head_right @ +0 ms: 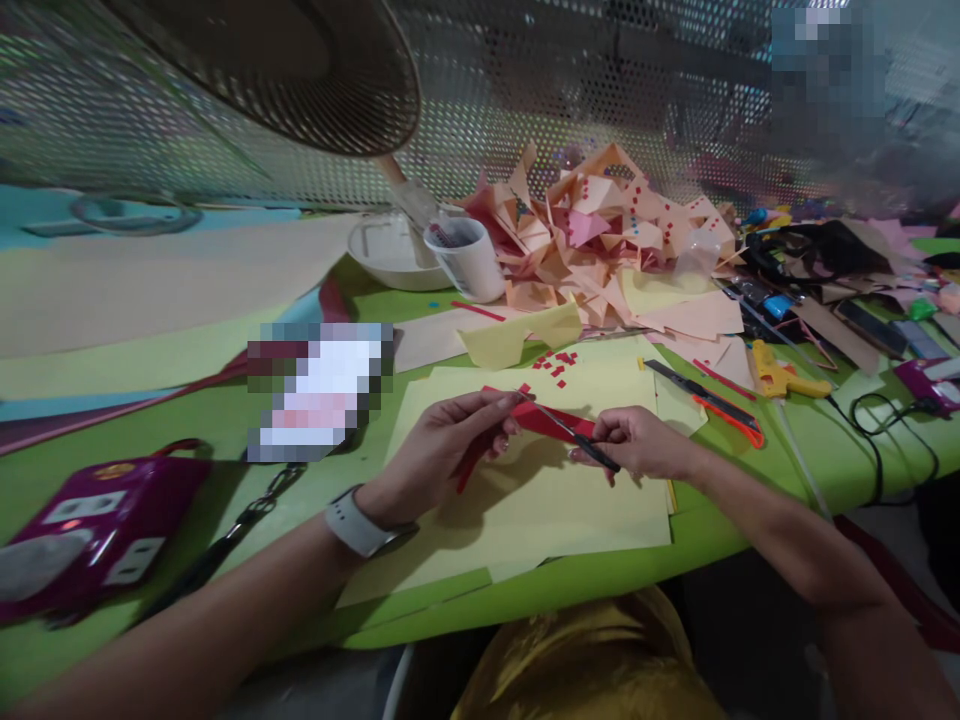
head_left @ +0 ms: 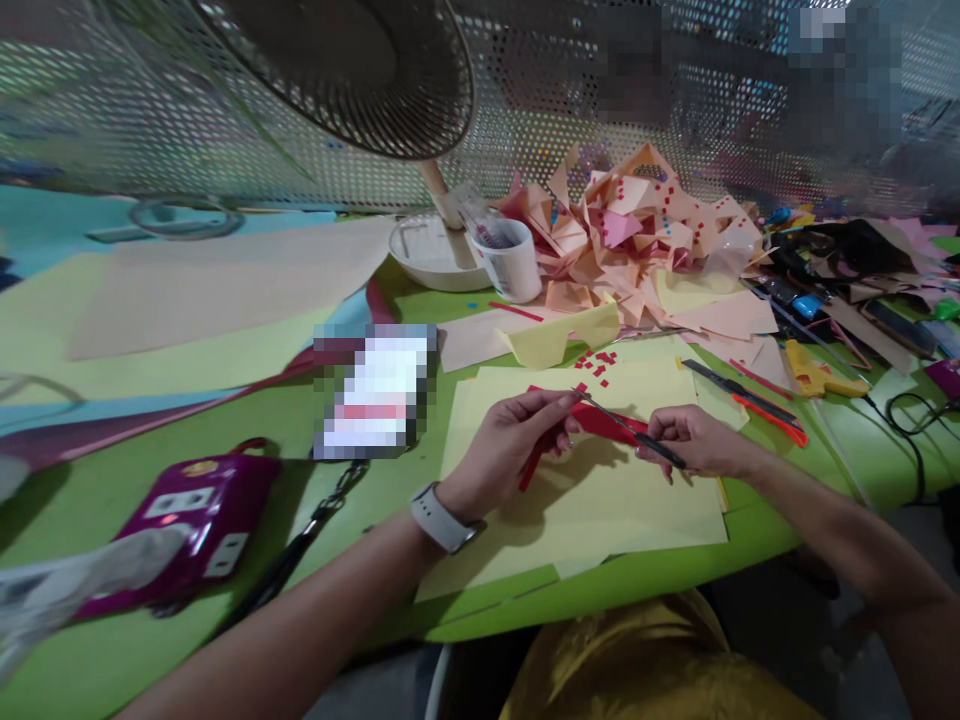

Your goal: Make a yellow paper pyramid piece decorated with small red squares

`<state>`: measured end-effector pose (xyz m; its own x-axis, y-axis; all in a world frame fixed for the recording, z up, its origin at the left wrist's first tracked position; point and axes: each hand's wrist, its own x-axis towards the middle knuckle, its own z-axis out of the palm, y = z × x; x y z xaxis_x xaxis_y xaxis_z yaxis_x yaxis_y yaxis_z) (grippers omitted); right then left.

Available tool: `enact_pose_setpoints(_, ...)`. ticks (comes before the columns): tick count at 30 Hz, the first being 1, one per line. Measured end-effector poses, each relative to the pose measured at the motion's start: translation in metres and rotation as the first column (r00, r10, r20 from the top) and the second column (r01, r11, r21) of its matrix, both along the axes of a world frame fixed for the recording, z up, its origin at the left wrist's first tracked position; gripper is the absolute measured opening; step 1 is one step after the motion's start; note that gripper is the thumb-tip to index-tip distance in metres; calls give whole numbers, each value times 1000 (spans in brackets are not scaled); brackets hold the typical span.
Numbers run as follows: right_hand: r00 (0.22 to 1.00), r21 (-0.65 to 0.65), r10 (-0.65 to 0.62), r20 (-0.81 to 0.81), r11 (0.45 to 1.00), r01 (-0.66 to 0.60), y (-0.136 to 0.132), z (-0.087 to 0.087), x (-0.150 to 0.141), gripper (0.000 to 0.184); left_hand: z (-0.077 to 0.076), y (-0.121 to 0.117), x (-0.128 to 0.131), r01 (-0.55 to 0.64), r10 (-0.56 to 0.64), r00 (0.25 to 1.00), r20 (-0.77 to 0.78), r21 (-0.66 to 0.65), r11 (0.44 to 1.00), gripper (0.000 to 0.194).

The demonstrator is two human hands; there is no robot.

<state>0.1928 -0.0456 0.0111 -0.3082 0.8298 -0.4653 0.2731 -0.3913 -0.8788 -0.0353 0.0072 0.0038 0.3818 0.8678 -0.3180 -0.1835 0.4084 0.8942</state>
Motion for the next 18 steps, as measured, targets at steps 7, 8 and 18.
enact_pose_setpoints(7,1000,-9,2,-5,1000,-2,0,0,0,48,-2,1,0,0,0,1000,1,5,1000,39)
enact_pose_setpoints(8,1000,-10,-1,-8,1000,1,0,-1,0,49,-2,1,0,0,0,1000,3,4,1000,40)
enact_pose_setpoints(18,1000,-4,-1,-18,1000,1,0,-3,-2,49,-4,2,-1,4,-4,1000,7,23,1000,38)
